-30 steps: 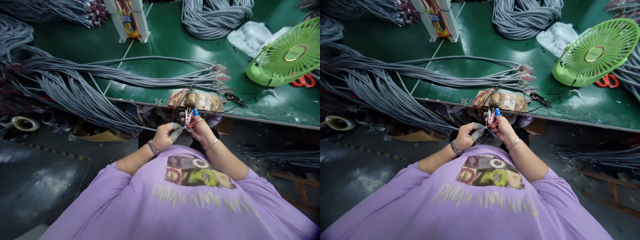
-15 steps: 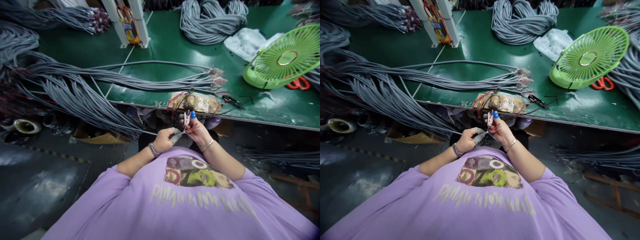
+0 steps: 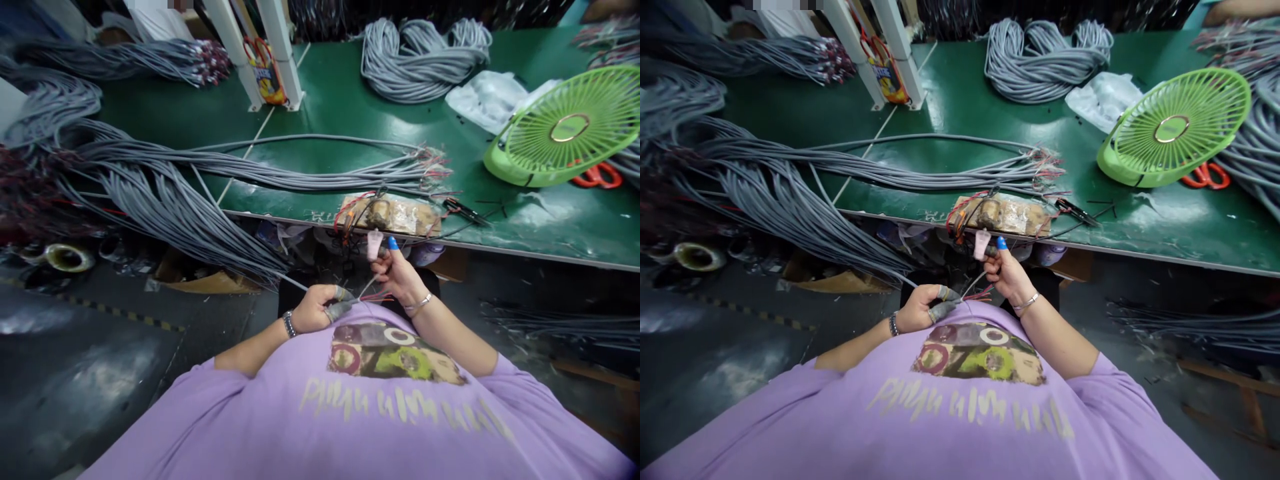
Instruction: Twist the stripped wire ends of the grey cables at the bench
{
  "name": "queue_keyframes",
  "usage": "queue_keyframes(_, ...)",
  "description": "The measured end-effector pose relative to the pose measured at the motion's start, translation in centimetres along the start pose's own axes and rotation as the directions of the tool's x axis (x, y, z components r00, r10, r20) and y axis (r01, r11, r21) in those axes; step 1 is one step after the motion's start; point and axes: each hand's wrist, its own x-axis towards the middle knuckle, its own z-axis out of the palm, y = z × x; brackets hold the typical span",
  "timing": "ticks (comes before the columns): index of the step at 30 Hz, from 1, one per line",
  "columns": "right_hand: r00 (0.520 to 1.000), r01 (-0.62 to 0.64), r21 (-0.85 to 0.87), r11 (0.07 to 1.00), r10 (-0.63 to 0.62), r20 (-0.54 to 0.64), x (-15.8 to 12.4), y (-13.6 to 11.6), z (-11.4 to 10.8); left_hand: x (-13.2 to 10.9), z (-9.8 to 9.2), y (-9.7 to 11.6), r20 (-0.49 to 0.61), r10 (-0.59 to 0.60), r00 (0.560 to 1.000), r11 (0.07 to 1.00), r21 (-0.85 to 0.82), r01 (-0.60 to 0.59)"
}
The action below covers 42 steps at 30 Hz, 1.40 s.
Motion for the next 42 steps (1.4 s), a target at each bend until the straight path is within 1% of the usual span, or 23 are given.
queue_keyframes(2, 0.999, 0.018, -0.004, 1.000, -0.018, -0.040, 0.2, 0.1, -0.1, -0.2, -0.2, -1.0, -0.028, -0.114, 0.993, 0.988, 0.104, 0.117)
queue_keyframes(3, 0.998, 0.026, -0.006, 1.000, -0.026, -0.061, 0.3, 0.1, -0.2, -0.1, -0.2, -1.5, -0.047, -0.152, 0.987, 0.970, 0.183, 0.158)
queue_keyframes(4, 0.996, 0.037, -0.013, 0.999, -0.038, -0.081, 0.4, 0.1, -0.3, 0.1, -0.3, -2.1, -0.061, -0.162, 0.985, 0.949, 0.263, 0.172)
queue_keyframes(6, 0.992, 0.057, -0.041, 0.997, -0.061, -0.107, 0.4, 0.1, -0.6, 0.6, -0.5, -3.0, -0.083, -0.106, 0.991, 0.918, 0.376, 0.130)
queue_keyframes(8, 0.988, 0.082, -0.076, 0.994, -0.091, -0.125, 0.2, 0.1, -1.0, 1.2, -0.9, -3.5, -0.127, -0.011, 0.992, 0.912, 0.405, 0.062)
queue_keyframes(10, 0.981, 0.117, -0.102, 0.988, -0.131, -0.143, -0.1, 0.1, -1.4, 2.2, -1.8, -3.6, -0.193, 0.081, 0.978, 0.909, 0.416, 0.007)
queue_keyframes(13, 0.971, 0.155, -0.151, 0.976, -0.178, -0.157, -0.4, 0.1, -2.2, 4.5, -4.0, -3.5, -0.259, 0.193, 0.946, 0.870, 0.491, -0.043)
queue_keyframes(15, 0.966, 0.176, -0.197, 0.964, -0.208, -0.153, -0.5, 0.1, -2.5, 6.5, -6.1, -3.5, -0.274, 0.219, 0.936, 0.820, 0.571, -0.025)
queue_keyframes(17, 0.961, 0.203, -0.255, 0.946, -0.242, -0.136, -0.7, 0.2, -2.6, 8.7, -8.3, -3.6, -0.266, 0.191, 0.945, 0.757, 0.653, 0.031)
queue_keyframes(20, 0.951, 0.235, -0.328, 0.915, -0.286, -0.115, -0.9, 0.3, -2.5, 11.8, -11.3, -3.8, -0.252, 0.066, 0.965, 0.637, 0.755, 0.154)
queue_keyframes(22, 0.950, 0.242, -0.363, 0.900, -0.295, -0.099, -1.0, 0.5, -2.3, 13.5, -13.0, -3.9, -0.250, -0.022, 0.968, 0.546, 0.808, 0.221)
queue_keyframes(24, 0.955, 0.233, -0.391, 0.890, -0.286, -0.081, -1.0, 0.6, -2.2, 14.9, -14.3, -3.9, -0.233, -0.069, 0.970, 0.472, 0.849, 0.238)
queue_keyframes(27, 0.958, 0.217, -0.410, 0.886, -0.273, -0.082, -1.0, 0.7, -2.2, 16.4, -15.6, -4.0, -0.144, -0.093, 0.985, 0.408, 0.897, 0.170)
queue_keyframes(30, 0.961, 0.199, -0.408, 0.891, -0.259, -0.097, -0.9, 0.7, -2.1, 17.2, -16.3, -4.2, -0.068, -0.099, 0.993, 0.400, 0.911, 0.102)
queue_keyframes(35, 0.963, 0.167, -0.413, 0.895, -0.237, -0.125, -1.0, 0.9, -2.0, 17.4, -17.1, -4.7, 0.006, -0.098, 0.995, 0.498, 0.866, 0.044)
queue_keyframes(37, 0.963, 0.172, -0.419, 0.892, -0.241, -0.119, -1.0, 0.9, -2.0, 17.2, -17.4, -4.8, -0.020, -0.069, 0.997, 0.518, 0.854, 0.053)
queue_keyframes(39, 0.966, 0.168, -0.428, 0.888, -0.235, -0.108, -1.0, 1.0, -2.0, 17.1, -17.9, -4.9, -0.076, -0.030, 0.997, 0.517, 0.852, 0.080)
queue_keyframes(40, 0.967, 0.164, -0.431, 0.887, -0.231, -0.107, -0.9, 1.1, -2.1, 17.1, -18.2, -5.0, -0.084, -0.027, 0.996, 0.514, 0.853, 0.086)
queue_keyframes(42, 0.968, 0.160, -0.432, 0.888, -0.227, -0.106, -0.9, 1.1, -2.2, 17.2, -18.5, -5.1, -0.048, -0.056, 0.997, 0.500, 0.863, 0.070)
